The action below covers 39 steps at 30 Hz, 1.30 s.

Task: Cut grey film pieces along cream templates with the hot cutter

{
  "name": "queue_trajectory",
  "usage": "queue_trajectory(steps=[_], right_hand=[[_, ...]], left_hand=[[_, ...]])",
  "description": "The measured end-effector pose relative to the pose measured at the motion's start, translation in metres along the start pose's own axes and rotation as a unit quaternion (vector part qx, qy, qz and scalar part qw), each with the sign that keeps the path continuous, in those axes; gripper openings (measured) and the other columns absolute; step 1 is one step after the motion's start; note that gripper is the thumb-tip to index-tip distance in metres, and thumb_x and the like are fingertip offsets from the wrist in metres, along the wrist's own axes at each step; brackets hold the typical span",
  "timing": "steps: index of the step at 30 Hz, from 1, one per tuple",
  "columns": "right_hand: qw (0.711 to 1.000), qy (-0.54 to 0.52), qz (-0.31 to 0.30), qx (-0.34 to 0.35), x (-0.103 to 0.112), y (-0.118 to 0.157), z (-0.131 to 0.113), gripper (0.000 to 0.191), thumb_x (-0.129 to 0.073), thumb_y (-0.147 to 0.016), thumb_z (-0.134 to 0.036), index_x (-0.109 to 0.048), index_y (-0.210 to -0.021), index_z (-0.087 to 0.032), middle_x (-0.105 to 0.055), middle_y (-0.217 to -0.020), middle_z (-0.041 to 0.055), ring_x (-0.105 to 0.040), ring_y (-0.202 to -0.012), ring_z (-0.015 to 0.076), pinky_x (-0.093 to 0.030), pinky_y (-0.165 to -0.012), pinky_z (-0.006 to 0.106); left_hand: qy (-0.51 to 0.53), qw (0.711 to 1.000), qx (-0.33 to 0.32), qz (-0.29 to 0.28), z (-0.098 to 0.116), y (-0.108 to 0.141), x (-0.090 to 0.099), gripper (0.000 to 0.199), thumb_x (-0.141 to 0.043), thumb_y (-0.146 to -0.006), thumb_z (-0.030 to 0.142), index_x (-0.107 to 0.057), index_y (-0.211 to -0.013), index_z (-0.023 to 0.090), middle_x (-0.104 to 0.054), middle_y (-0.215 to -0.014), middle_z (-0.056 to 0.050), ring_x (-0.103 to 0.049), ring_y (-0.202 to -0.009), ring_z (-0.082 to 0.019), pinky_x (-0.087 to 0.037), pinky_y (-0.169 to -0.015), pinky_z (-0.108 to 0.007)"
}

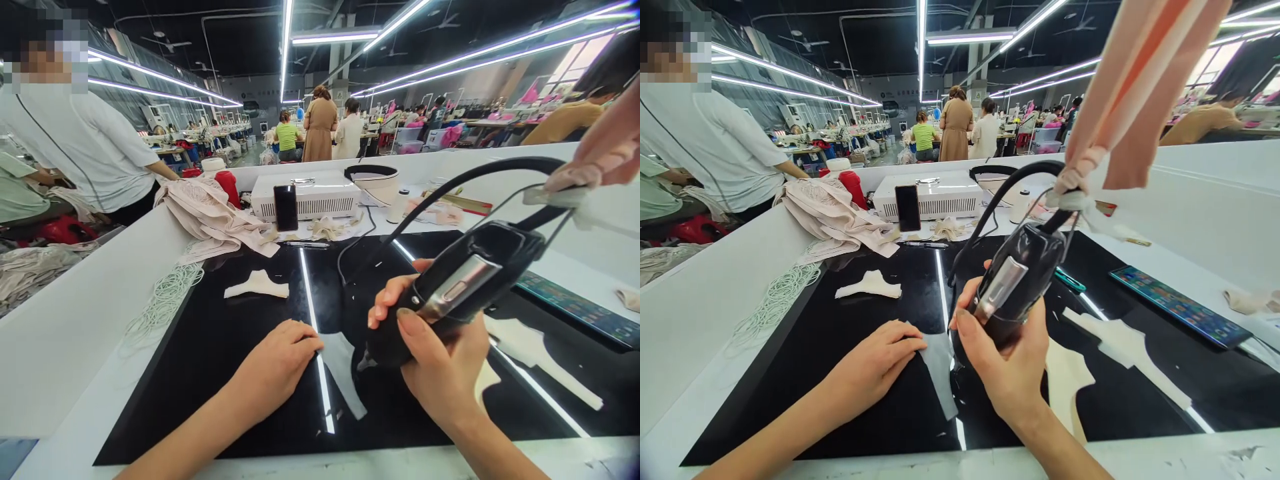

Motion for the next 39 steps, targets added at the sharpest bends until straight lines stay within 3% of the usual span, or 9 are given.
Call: queue_trajectory(steps=[5,8,12,16,24,31,39], right_hand=[[1.0,-0.019,-0.009,-0.009,-0.007,0.0,0.003,0.043,-0.078,-0.09,-0.03,-0.055,-0.127,-0.031,-0.064,-0.092,-0.0021,-0.063,-0.07,0.0145,-0.054,-0.059,0.03],[1.0,-0.023,-0.01,-0.009,-0.008,0.001,0.003,0.042,-0.078,-0.09,-0.029,-0.056,-0.126,-0.03,-0.065,-0.092,-0.0021,-0.063,-0.07,0.0144,-0.055,-0.061,0.03],[1.0,-0.028,-0.007,-0.013,-0.007,0.004,0.003,0.04,-0.078,-0.089,-0.03,-0.057,-0.124,-0.03,-0.065,-0.091,-0.002,-0.063,-0.07,0.0141,-0.056,-0.061,0.029],[0.999,-0.029,-0.004,-0.019,-0.007,0.007,0.002,0.041,-0.08,-0.088,-0.031,-0.058,-0.123,-0.03,-0.065,-0.09,-0.0015,-0.062,-0.069,0.014,-0.056,-0.06,0.029],[0.999,-0.033,-0.003,-0.014,-0.006,0.008,0.0,0.04,-0.08,-0.088,-0.032,-0.058,-0.12,-0.028,-0.066,-0.089,-0.0014,-0.064,-0.068,0.0143,-0.057,-0.06,0.029],[0.999,-0.041,-0.002,-0.013,-0.007,0.008,0.0,0.041,-0.08,-0.088,-0.03,-0.058,-0.122,-0.028,-0.066,-0.091,-0.0012,-0.065,-0.071,0.0145,-0.058,-0.062,0.03],[1.0,-0.027,-0.012,-0.008,-0.012,0.011,0.0,0.04,-0.079,-0.089,-0.029,-0.057,-0.122,-0.03,-0.065,-0.091,-0.001,-0.064,-0.069,0.0153,-0.056,-0.059,0.03]], left_hand=[[0.011,0.998,-0.018,-0.067,0.008,0.002,-0.013,0.027,-0.05,-0.105,0.012,-0.063,-0.126,0.023,-0.066,-0.135,-0.003,-0.054,-0.135,-0.021,-0.026,-0.126,-0.054],[0.025,0.995,-0.005,-0.096,0.011,0.004,-0.016,0.028,-0.059,-0.103,0.02,-0.061,-0.131,0.023,-0.063,-0.142,-0.003,-0.049,-0.142,-0.023,-0.024,-0.126,-0.055],[0.051,0.988,0.022,-0.142,0.019,0.005,-0.023,0.053,-0.079,-0.09,0.034,-0.058,-0.137,0.021,-0.054,-0.152,-0.008,-0.043,-0.146,-0.028,-0.02,-0.126,-0.06],[0.058,0.981,0.036,-0.182,0.025,0.006,-0.03,0.072,-0.085,-0.083,0.041,-0.053,-0.145,0.024,-0.044,-0.16,-0.01,-0.035,-0.151,-0.034,-0.016,-0.123,-0.068],[0.094,0.977,0.048,-0.188,0.025,0.008,-0.031,0.077,-0.08,-0.088,0.032,-0.042,-0.154,0.033,-0.038,-0.163,-0.005,-0.025,-0.154,-0.033,-0.008,-0.122,-0.071],[0.064,0.977,0.093,-0.182,0.026,0.012,-0.041,0.075,-0.064,-0.099,0.033,-0.025,-0.162,0.023,-0.023,-0.168,-0.01,-0.018,-0.156,-0.033,-0.007,-0.123,-0.069],[0.037,0.973,0.091,-0.208,0.037,0.012,-0.048,0.076,-0.064,-0.098,0.033,-0.025,-0.162,0.02,-0.015,-0.169,-0.008,-0.012,-0.157,-0.034,-0.006,-0.123,-0.07]])
Point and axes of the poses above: each hand's wrist, its own y-axis away from the middle knuckle, its own x-axis out of the back of the hand, z = x × y, the point moved 9 cm from there along -y, towards the middle knuckle
